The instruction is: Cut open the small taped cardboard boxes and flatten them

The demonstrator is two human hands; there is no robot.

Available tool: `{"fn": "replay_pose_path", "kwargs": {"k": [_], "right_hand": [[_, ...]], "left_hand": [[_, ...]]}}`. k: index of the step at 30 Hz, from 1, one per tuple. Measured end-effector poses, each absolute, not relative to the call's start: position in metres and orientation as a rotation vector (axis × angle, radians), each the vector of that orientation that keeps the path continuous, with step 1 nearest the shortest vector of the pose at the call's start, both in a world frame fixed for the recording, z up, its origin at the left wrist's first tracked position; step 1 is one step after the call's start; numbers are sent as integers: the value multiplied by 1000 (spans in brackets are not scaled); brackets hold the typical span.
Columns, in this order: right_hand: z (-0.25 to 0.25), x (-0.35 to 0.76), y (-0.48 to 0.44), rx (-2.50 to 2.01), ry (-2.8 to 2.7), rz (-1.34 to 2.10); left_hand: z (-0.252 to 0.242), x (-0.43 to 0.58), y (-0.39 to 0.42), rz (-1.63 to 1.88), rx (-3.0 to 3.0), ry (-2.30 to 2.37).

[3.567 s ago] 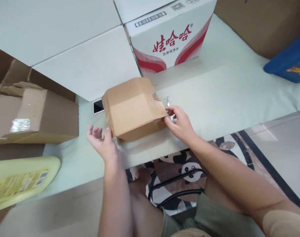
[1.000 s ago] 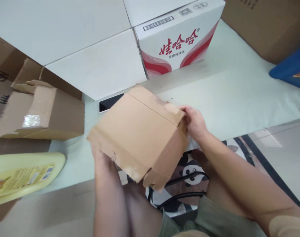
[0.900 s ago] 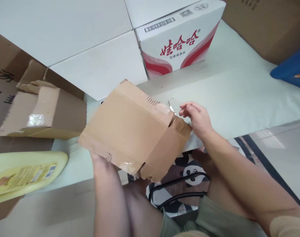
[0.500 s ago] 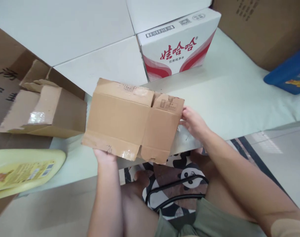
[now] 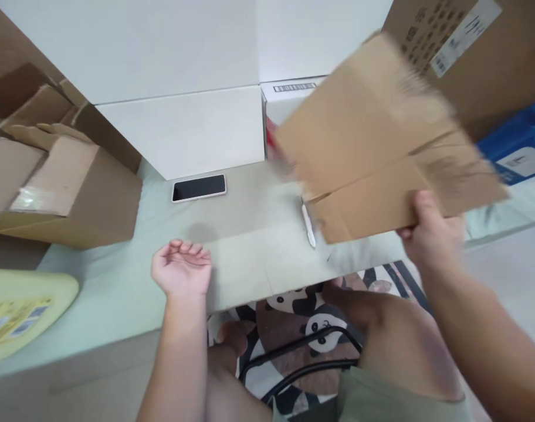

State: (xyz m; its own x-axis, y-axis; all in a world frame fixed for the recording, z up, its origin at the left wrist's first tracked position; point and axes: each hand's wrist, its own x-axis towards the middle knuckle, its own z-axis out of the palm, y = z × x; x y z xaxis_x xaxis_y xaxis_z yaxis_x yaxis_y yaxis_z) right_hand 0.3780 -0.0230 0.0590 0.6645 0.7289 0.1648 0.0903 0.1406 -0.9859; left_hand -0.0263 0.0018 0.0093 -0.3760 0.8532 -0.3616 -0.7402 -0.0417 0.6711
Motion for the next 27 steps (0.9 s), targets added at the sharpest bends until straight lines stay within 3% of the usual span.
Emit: {"fn": "replay_pose_path", "kwargs": {"k": [4, 11, 18, 27], "right_hand": [[79, 431, -36, -1583, -690, 182], [94, 478, 59, -2028, -703, 66], [108, 453, 153, -2106, -1091, 264], [94, 358, 129, -1984, -1582, 454]], "left_hand": [[14, -24, 0, 1689, 150, 957], [27, -7, 6, 1678, 148, 958], [27, -9, 9, 1674, 204, 940], [44, -29, -4, 1728, 94, 800]]}}
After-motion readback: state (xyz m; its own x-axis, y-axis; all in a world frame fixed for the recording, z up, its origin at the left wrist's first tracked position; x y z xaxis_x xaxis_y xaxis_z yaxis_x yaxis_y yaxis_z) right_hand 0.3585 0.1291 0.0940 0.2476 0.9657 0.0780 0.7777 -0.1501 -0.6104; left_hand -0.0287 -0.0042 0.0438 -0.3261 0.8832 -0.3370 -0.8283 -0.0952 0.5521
